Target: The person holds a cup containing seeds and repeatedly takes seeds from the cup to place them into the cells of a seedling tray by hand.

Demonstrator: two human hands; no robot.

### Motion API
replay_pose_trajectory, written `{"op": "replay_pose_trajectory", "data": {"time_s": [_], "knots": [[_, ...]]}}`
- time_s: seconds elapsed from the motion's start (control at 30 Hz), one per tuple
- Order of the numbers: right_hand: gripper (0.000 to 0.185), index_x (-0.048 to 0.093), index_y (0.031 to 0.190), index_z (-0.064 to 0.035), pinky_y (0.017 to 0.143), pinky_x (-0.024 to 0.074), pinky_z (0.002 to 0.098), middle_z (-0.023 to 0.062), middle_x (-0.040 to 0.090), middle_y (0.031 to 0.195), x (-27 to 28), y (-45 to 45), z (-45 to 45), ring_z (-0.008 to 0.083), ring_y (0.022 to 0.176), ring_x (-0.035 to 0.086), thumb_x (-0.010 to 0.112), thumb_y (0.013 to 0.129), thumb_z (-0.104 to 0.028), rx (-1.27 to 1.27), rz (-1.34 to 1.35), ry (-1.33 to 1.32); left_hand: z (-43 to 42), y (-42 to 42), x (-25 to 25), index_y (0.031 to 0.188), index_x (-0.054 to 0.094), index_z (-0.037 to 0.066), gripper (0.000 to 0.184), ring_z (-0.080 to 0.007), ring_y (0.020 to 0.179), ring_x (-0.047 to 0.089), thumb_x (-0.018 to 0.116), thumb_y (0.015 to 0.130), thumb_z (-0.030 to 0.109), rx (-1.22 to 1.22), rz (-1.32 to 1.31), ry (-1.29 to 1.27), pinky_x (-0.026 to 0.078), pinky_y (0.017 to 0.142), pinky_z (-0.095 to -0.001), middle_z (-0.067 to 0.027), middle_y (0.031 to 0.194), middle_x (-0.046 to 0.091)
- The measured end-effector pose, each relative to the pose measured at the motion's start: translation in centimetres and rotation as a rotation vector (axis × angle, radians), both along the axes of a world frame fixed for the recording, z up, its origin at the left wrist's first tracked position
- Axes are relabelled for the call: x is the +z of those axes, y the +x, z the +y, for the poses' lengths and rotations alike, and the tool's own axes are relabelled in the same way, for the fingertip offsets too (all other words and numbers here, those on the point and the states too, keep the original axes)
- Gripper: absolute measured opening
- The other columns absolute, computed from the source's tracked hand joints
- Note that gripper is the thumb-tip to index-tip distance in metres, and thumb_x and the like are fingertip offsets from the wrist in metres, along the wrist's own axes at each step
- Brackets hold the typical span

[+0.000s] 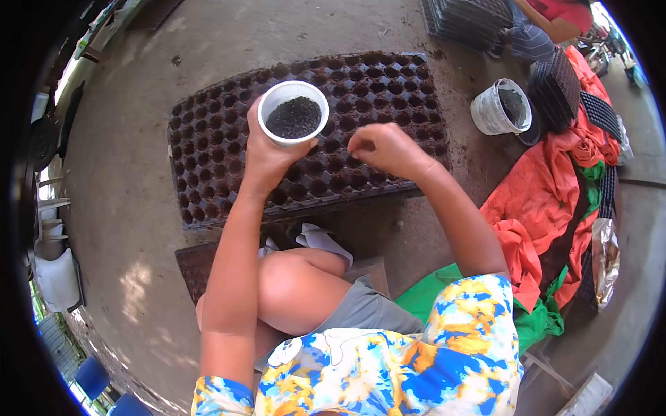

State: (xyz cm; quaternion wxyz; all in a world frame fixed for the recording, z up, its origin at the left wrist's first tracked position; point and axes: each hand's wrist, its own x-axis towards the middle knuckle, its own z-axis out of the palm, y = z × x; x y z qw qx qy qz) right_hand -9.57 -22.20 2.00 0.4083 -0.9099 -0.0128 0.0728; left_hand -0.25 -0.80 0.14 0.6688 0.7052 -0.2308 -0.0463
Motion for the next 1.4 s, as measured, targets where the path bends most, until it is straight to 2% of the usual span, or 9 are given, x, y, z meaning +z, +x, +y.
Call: {"op": "replay_pose_trajectory", "data": {"time_s": [0.07,0.37,0.67,0.77,0.87,0.97,1.0,1.2,1.4], "knots": [[0.013,0.07,0.093,-0.0024,0.071,0.0539,0.0311,0.0118,0.069,0.088,-1.5,-1.0,0.3,0.0228,0.08,0.069,0.069,0.08,-0.001,0.024,0.01,-0.072,0.0,-0.1,0.1,0.137,0.035,0.005,0.096,-0.0228,0.113,0.058,0.089,0.058,0.011,0.007,-0.022,0.034,0.046,0.097,-0.0348,-0.0118,0.123,0.057],[0.014,0.071,0.094,-0.0021,0.072,0.055,0.0323,0.0124,0.068,0.087,-1.7,-1.5,0.3,0.0266,0.079,0.068,0.069,0.08,-0.001,0.044,-0.066,-0.158,-0.6,-0.1,0.5,0.134,0.037,0.004,0.091,-0.024,0.112,0.058,0.088,0.06,0.012,0.003,-0.06,0.004,0.046,0.096,-0.0357,-0.0125,0.122,0.057],[0.015,0.071,0.095,-0.0012,0.071,0.0539,0.0287,0.0099,0.07,0.088,-0.6,-2.2,0.8,0.017,0.08,0.069,0.071,0.08,-0.003,-0.04,0.119,0.02,-0.6,0.0,0.1,0.134,0.037,0.004,0.091,-0.0237,0.112,0.058,0.088,0.06,0.012,0.016,-0.086,0.013,0.046,0.096,-0.0356,-0.0122,0.122,0.057],[0.015,0.071,0.096,-0.0013,0.07,0.0535,0.0286,0.0099,0.07,0.086,-1.0,-2.9,0.9,0.0169,0.079,0.068,0.072,0.081,-0.004,0.034,0.138,0.024,-0.5,-0.2,0.8,0.136,0.035,0.003,0.092,-0.0216,0.114,0.056,0.088,0.061,0.011,-0.004,-0.061,0.035,0.045,0.099,-0.0342,-0.0119,0.123,0.056],[0.014,0.07,0.095,-0.0011,0.07,0.0531,0.0289,0.0098,0.07,0.086,-0.6,-2.6,0.4,0.017,0.077,0.068,0.07,0.081,-0.003,-0.076,0.147,0.038,-0.5,-0.2,0.8,0.137,0.034,0.002,0.093,-0.0208,0.116,0.055,0.089,0.062,0.01,-0.011,-0.078,0.053,0.044,0.1,-0.0335,-0.0118,0.124,0.055],[0.012,0.069,0.093,-0.0012,0.069,0.0529,0.0294,0.0103,0.069,0.087,-0.4,-1.6,-0.1,0.0182,0.076,0.068,0.069,0.08,-0.002,-0.053,0.008,-0.091,-0.5,-0.2,0.6,0.136,0.034,0.002,0.093,-0.0206,0.116,0.055,0.089,0.062,0.01,-0.016,-0.076,0.033,0.044,0.1,-0.0335,-0.0117,0.124,0.055],[0.012,0.067,0.09,-0.0019,0.068,0.0531,0.0309,0.0108,0.067,0.086,-0.7,-1.6,-0.2,0.022,0.076,0.067,0.068,0.079,0.0,-0.014,-0.076,-0.143,-0.5,-0.2,0.5,0.136,0.034,0.002,0.093,-0.0206,0.116,0.055,0.089,0.062,0.01,-0.018,-0.068,0.022,0.044,0.1,-0.0335,-0.0117,0.124,0.055],[0.007,0.062,0.085,-0.0059,0.066,0.0521,0.0395,0.0103,0.061,0.081,-1.8,-0.9,0.5,0.0299,0.078,0.064,0.065,0.078,-0.005,0.163,-0.167,-0.411,-0.6,0.0,0.3,0.134,0.037,0.004,0.091,-0.0226,0.111,0.058,0.088,0.06,0.013,0.009,-0.074,0.018,0.046,0.096,-0.0346,-0.0118,0.122,0.056],[0.006,0.06,0.08,-0.0058,0.07,0.0521,0.04,0.0094,0.058,0.078,-2.9,-0.4,1.1,0.0285,0.078,0.062,0.064,0.079,-0.011,0.266,-0.222,-0.549,-0.6,0.0,0.3,0.134,0.037,0.005,0.091,-0.0231,0.111,0.058,0.088,0.06,0.013,0.018,-0.1,0.025,0.046,0.096,-0.0348,-0.012,0.122,0.056]]}}
